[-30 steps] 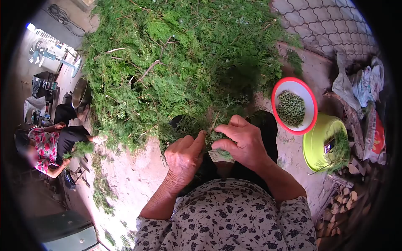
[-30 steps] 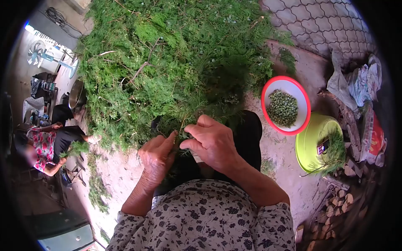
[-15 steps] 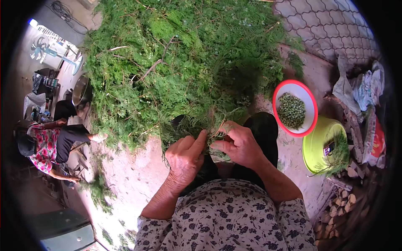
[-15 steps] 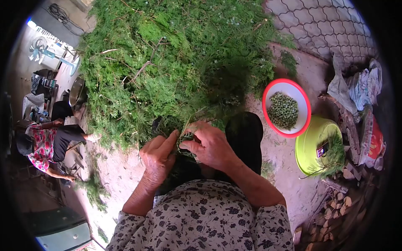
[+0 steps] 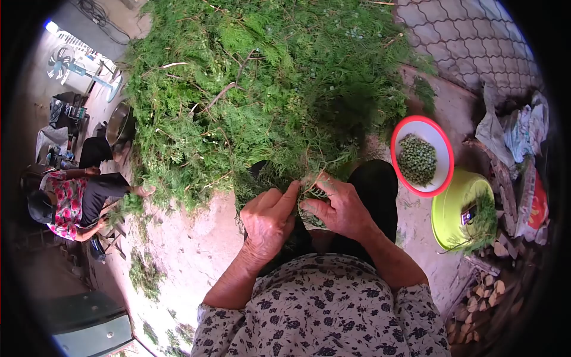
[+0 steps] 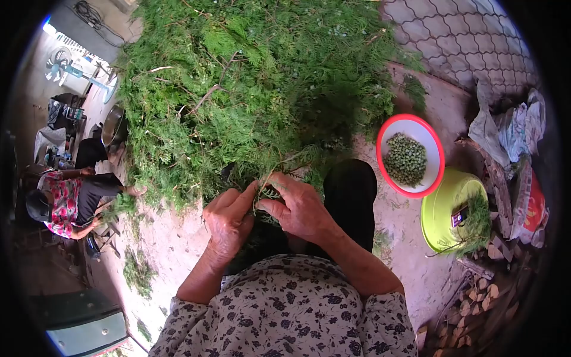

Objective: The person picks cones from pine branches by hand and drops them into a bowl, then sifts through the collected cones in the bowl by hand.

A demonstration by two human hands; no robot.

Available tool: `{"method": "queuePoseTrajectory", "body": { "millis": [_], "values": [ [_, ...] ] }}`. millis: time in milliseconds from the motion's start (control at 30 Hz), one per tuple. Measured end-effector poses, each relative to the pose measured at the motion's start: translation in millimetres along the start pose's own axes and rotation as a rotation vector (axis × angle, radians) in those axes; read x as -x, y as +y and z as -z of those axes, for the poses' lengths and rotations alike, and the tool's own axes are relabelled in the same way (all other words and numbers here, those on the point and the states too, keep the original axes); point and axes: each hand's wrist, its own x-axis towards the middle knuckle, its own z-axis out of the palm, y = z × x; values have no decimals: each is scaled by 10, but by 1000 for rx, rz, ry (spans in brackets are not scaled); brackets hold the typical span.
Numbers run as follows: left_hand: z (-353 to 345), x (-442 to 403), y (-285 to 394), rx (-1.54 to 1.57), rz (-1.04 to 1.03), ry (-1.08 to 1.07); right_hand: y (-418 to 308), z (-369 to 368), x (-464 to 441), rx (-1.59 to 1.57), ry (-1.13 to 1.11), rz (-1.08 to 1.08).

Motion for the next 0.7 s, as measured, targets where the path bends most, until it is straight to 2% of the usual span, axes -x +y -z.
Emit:
{"method": "queuePoseTrajectory", "body": {
  "millis": [33,167,233,367,433,500,567,633,700],
  "values": [
    [-13,12,-5,14,7,3,-2,-20,-4,-27,21,51],
    [-4,29,5,131,101,-27,-35,-80,12,-79,37,20],
    [-70,54,-30,195,150,19,-53,-90,27,-200,87,-121],
    [-39,79,-27,251,188,64,-26,-123,34,-378,110,-130],
    [-39,79,-44,240,187,68,-56,-130,3,-580,169,-218],
    [-48,92,-80,229,186,72,-74,-109,38,-556,171,-285],
    [-64,132,-152,60,246,111,16,-78,88,-375,458,-153],
    [-50,157,-243,84,237,151,-14,16,40,-646,516,-195],
    [-37,175,-275,129,310,166,-22,146,-12,-980,413,-321]
  ]
}}
